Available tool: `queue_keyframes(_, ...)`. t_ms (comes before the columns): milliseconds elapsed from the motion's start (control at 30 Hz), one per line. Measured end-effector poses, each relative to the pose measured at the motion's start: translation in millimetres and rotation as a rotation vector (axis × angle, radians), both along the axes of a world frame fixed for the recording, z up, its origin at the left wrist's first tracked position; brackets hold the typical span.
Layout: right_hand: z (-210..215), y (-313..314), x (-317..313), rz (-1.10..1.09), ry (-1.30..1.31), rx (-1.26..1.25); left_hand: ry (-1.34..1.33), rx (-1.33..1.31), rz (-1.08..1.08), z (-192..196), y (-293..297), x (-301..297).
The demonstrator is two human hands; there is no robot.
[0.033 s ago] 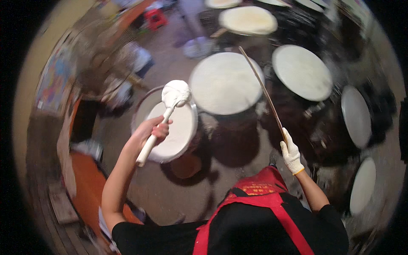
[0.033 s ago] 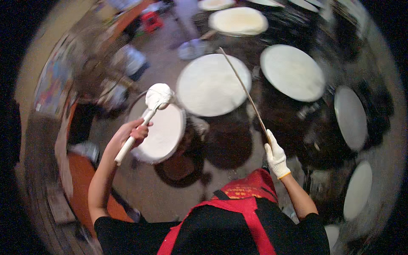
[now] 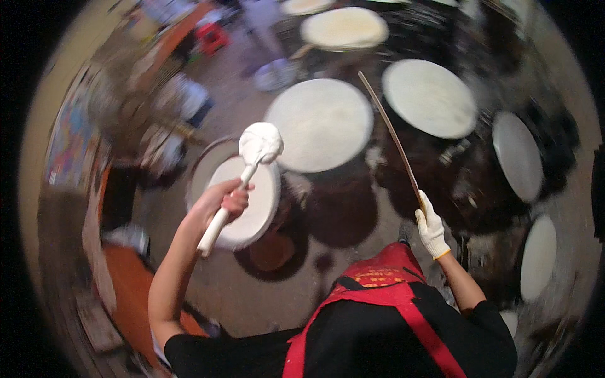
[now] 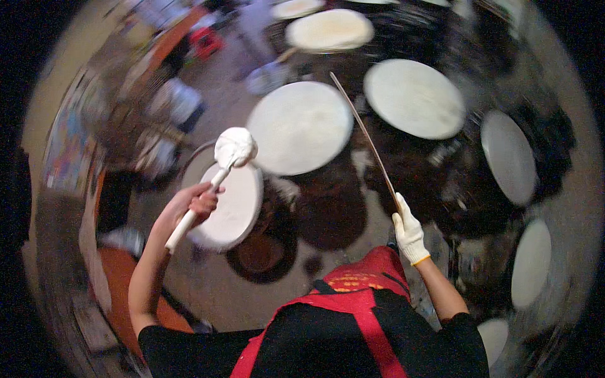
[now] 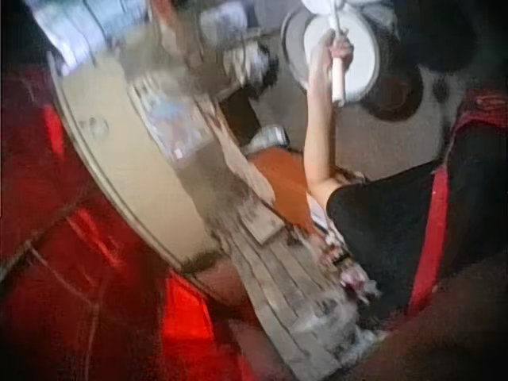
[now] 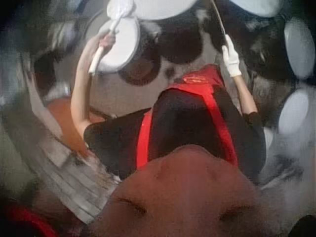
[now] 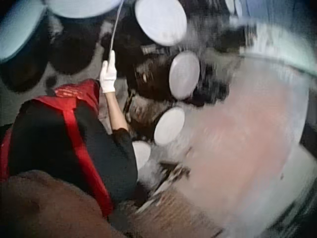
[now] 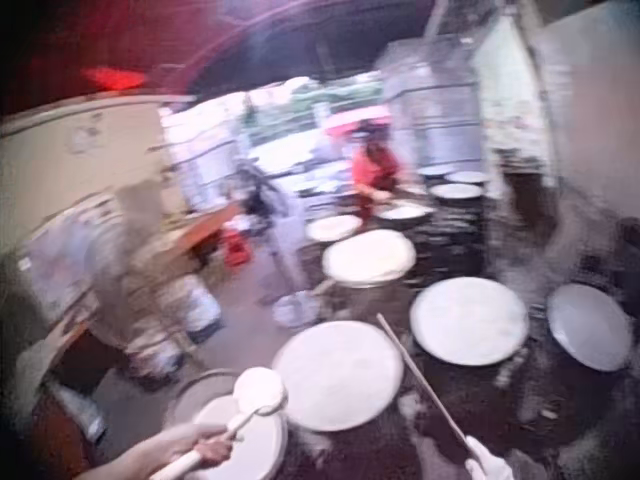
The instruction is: The person spreads thin batter onto multiple heated round griddles using a ladle and a wooden spreader, then peels the cooked thin pancakes off the griddles by hand.
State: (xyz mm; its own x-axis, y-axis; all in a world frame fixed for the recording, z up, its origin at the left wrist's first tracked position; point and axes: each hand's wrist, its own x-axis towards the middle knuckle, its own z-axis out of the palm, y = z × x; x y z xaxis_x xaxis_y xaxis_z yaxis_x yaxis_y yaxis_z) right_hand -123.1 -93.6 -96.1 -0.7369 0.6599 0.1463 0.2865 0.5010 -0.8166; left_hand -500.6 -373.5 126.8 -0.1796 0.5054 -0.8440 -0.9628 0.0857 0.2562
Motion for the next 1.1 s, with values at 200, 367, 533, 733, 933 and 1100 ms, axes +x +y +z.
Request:
queue_keyframes(200, -19.5, -83.8, 94.2, -0.577, -0.151, -0.343, -0.214, 0.054, -0.436, 16.6, 100.8, 54.3)
queue_keyframes(367, 37.1, -34.3, 144.9, -0.501, 0.257, -0.367, -0.063, 0.25, -0.878, -4.5, 277.2, 126.9)
queue_keyframes(533, 95.4, 43.8, 160.2, -0.477, 0.11, 0.233, 1.46, 0.536, -1.241, -7.0, 403.6, 242.3)
queue_keyframes(733, 97.3, 85.4, 192.7, -0.825, 0.014, -0.055, 1.94, 0.565, -1.256, -50.3, 450.8, 320.1)
queue_keyframes(933, 29.4, 44.5, 198.2, -0.937, 0.664, -0.915, 1.427, 0.464, -1.133, -145.7, 473.0, 361.0)
queue_keyframes(1100, -39.1, 30.2, 175.4, -1.134, 0.149, -0.154, 1.065, 0.496, -0.895, -185.5, 490.5, 377.2)
